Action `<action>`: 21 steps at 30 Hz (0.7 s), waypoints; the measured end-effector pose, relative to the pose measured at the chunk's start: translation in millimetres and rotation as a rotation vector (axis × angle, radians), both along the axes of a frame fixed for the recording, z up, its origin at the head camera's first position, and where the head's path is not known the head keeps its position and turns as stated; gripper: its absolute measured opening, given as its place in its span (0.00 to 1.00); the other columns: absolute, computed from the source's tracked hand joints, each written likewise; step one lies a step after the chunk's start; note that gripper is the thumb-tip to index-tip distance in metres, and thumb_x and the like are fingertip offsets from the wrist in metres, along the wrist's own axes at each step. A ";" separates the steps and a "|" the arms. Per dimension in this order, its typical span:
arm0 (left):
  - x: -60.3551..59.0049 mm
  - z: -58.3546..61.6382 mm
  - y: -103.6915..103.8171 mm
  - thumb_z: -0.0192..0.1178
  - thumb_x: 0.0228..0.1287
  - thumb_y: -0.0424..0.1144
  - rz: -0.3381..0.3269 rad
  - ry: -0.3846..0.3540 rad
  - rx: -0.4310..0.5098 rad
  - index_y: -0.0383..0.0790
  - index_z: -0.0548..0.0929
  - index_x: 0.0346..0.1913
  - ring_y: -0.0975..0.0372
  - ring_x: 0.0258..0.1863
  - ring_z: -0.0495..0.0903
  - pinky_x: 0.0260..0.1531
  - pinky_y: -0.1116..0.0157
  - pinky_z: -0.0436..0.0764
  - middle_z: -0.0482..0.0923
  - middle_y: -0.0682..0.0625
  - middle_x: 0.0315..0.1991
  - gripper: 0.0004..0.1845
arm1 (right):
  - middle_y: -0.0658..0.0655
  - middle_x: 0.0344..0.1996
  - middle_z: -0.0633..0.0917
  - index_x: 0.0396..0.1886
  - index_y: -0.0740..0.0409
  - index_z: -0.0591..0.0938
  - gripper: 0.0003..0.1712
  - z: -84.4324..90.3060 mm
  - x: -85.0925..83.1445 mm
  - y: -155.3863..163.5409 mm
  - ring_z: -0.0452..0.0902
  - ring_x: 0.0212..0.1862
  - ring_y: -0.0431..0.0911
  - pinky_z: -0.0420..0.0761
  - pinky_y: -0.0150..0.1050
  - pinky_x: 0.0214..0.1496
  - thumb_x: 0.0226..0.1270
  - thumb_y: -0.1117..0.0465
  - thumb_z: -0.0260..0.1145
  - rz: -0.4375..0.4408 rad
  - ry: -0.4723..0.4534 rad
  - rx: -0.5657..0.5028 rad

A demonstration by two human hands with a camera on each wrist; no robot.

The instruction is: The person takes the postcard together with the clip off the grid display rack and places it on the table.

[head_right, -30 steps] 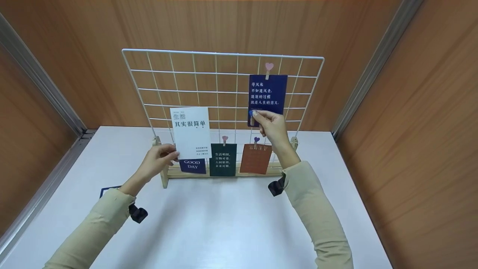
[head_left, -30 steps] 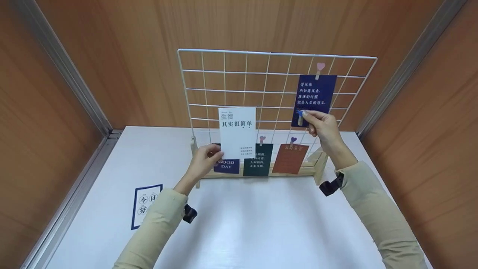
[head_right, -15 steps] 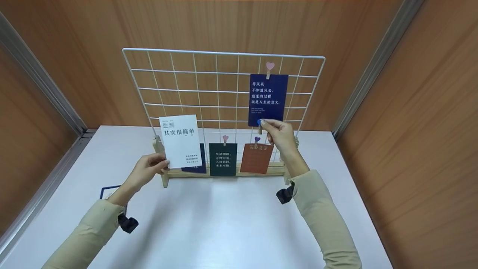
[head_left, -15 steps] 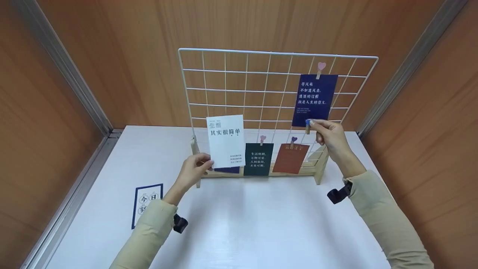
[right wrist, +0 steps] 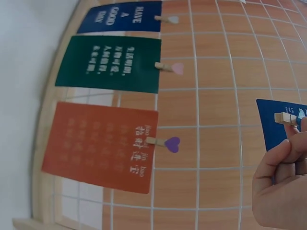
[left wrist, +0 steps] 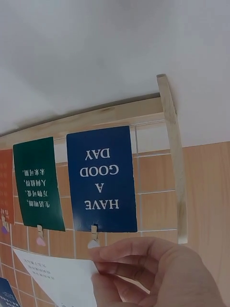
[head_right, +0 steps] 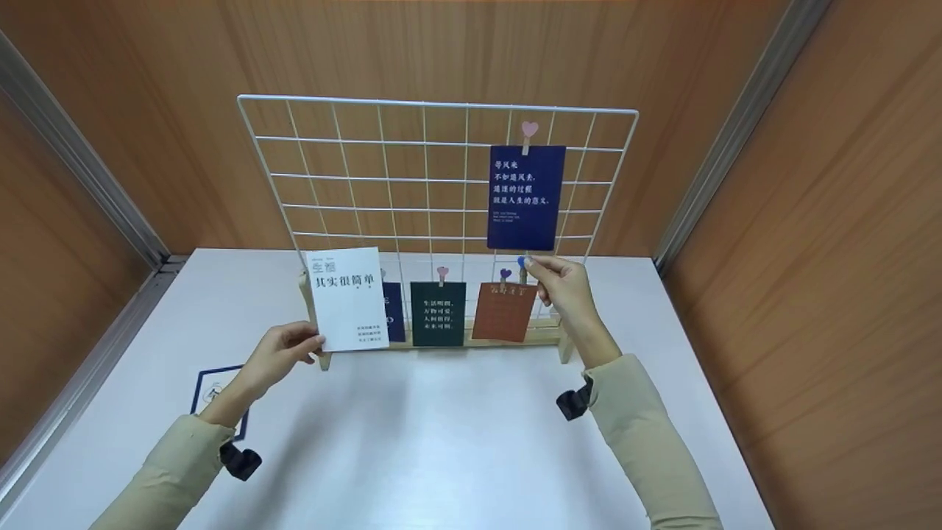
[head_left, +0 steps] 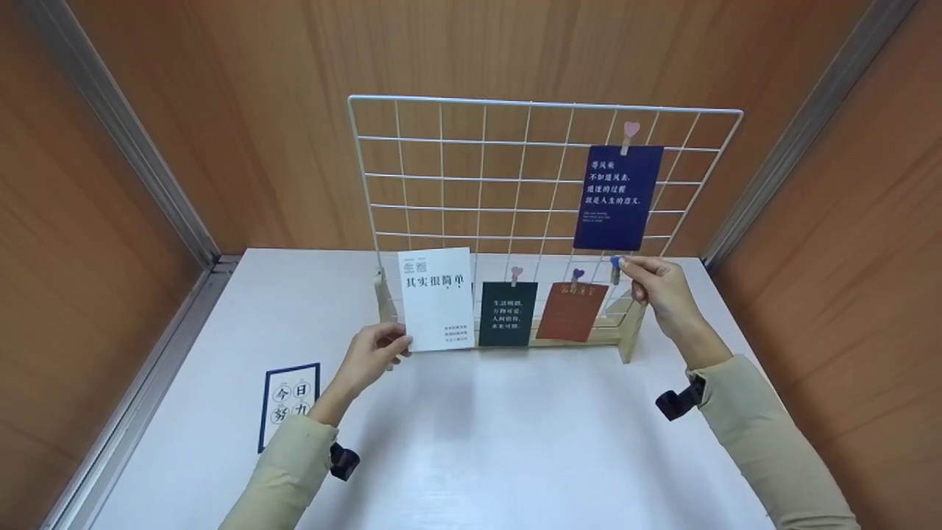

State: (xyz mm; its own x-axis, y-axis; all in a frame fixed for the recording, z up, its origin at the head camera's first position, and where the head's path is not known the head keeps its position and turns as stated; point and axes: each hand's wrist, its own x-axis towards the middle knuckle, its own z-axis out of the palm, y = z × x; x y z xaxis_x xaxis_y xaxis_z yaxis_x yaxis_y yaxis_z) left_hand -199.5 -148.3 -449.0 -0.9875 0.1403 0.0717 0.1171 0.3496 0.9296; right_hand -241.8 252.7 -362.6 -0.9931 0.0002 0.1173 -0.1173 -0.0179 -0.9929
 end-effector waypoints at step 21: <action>10.0 -20.4 -17.4 0.54 0.60 0.32 0.031 -0.061 0.032 0.35 0.79 0.38 0.58 0.30 0.76 0.31 0.63 0.76 0.75 0.48 0.29 0.06 | 0.47 0.09 0.69 0.30 0.53 0.82 0.05 -21.4 12.3 20.3 0.62 0.14 0.35 0.64 0.25 0.15 0.62 0.63 0.59 0.005 -0.062 0.041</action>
